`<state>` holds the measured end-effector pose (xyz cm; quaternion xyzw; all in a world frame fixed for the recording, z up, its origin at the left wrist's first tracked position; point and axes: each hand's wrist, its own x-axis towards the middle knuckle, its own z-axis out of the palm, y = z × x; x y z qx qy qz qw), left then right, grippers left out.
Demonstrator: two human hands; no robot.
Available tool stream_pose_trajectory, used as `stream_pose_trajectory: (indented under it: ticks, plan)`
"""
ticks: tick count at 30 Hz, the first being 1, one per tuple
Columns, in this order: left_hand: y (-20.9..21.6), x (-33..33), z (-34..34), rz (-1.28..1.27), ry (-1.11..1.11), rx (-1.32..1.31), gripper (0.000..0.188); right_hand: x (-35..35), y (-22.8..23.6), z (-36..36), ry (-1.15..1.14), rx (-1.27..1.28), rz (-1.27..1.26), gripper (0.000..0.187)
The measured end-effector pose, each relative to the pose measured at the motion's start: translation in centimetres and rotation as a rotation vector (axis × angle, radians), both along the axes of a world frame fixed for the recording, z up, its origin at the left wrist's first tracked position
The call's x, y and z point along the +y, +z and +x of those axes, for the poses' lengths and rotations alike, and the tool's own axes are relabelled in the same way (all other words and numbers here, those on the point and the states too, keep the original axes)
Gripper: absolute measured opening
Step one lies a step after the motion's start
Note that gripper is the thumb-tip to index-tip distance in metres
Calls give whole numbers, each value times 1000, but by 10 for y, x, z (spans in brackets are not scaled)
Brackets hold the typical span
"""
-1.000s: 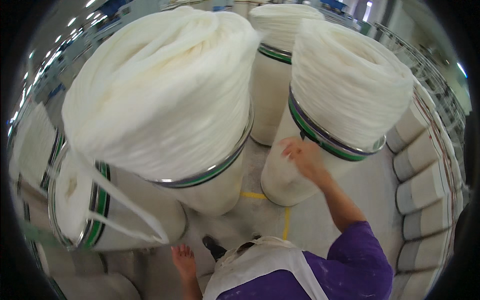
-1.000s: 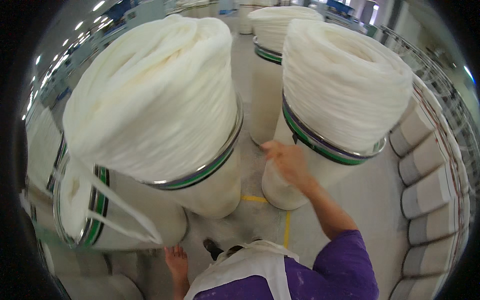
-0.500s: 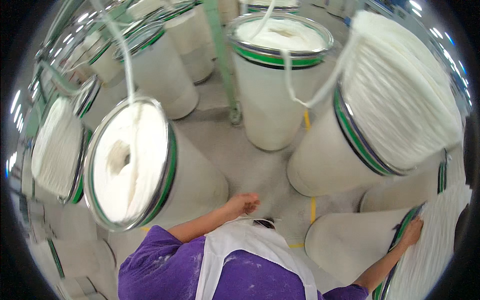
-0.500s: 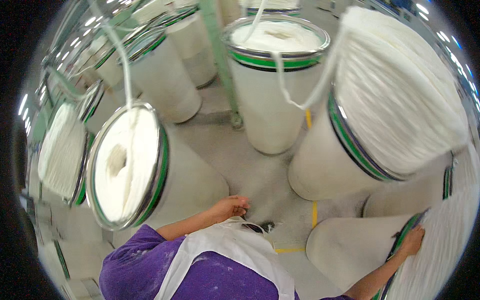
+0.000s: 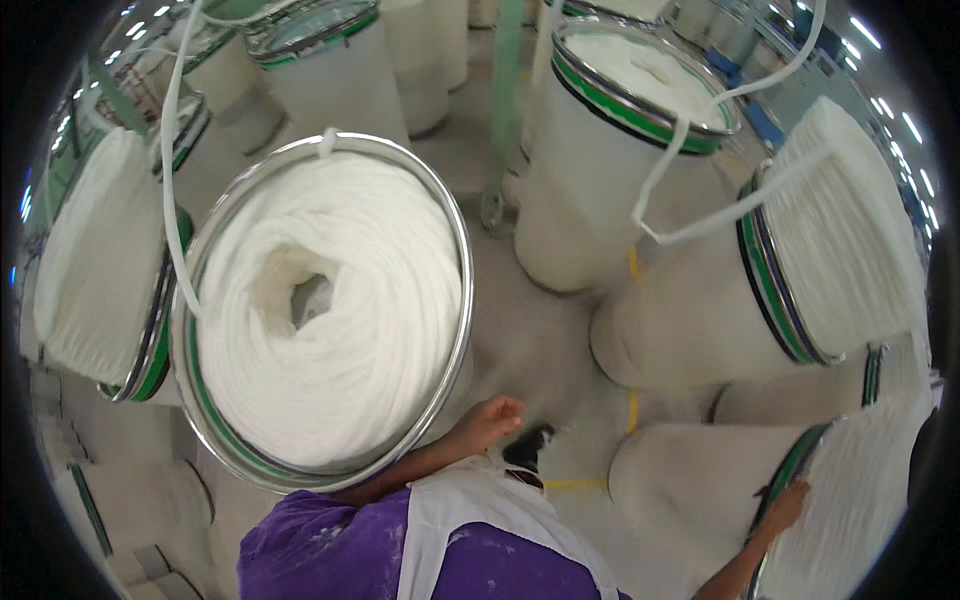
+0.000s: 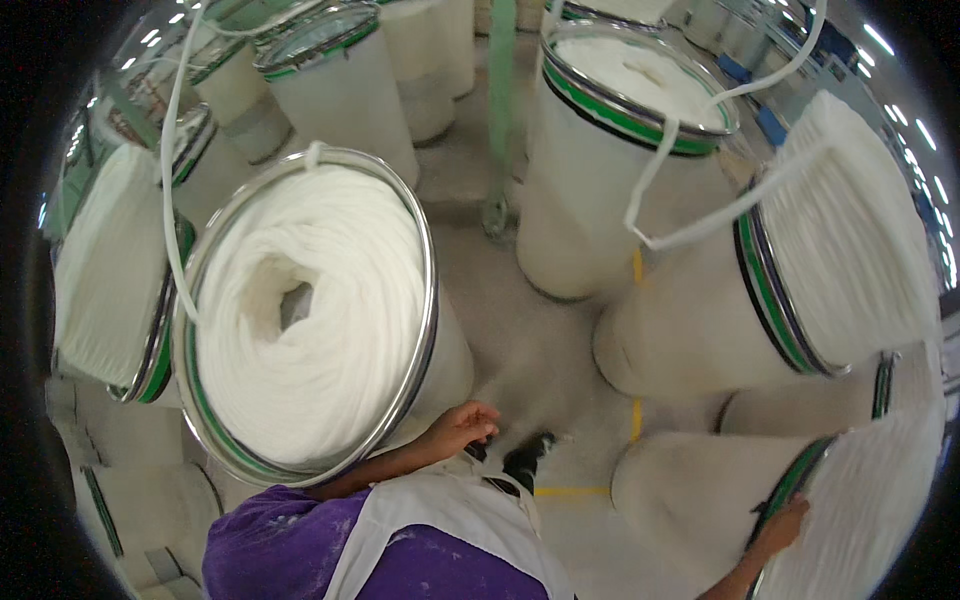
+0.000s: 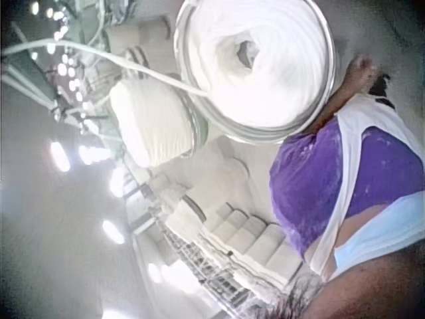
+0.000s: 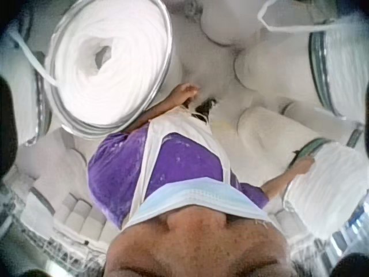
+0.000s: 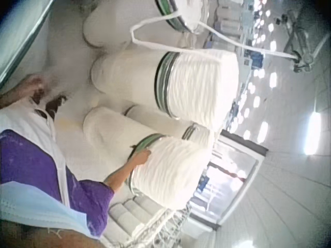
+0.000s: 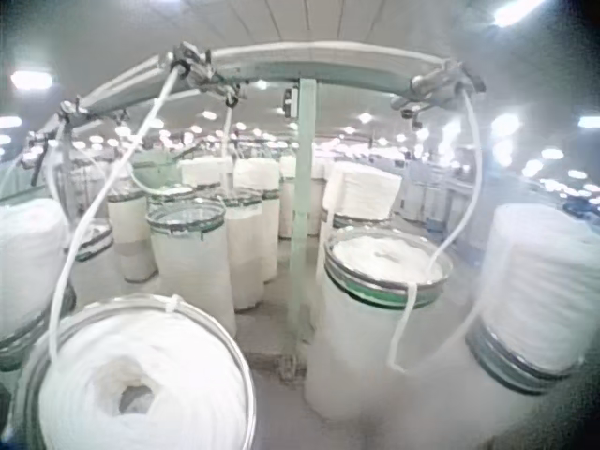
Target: The person pulls white textile roving from large cylindrical containers, aligns and joins strands by hand, and places the roving into metal trays. The person also moves between containers and occasionally places lids on the containers.
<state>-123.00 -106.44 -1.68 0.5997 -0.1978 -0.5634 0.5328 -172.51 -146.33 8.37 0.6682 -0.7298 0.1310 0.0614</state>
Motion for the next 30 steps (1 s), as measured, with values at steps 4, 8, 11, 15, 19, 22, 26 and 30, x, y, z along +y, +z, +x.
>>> stream_pose_trajectory:
  ticks: [4,8,11,15,19,22,26,30]
  plan:
    - [10,9,-17,-92,-281,-140,39,73,-1,5,123,300,-99,55]
    - [18,26,-20,-96,-549,-322,38,117,3,8,142,76,22,53]
    - [14,55,-14,-81,-549,-378,38,133,10,4,178,97,44,52]
    - [2,127,-7,-37,-467,-348,36,148,13,-18,270,133,26,47]
    - [3,242,-3,143,-246,-315,34,161,1,-48,309,-78,-41,40]
    - [25,315,2,267,-27,-175,38,161,-9,-69,495,-71,-40,35]
    - [73,369,-12,310,522,-182,60,158,-9,-89,478,-41,-82,32]
    - [117,346,-7,96,928,-489,75,176,11,-76,511,90,-141,37]
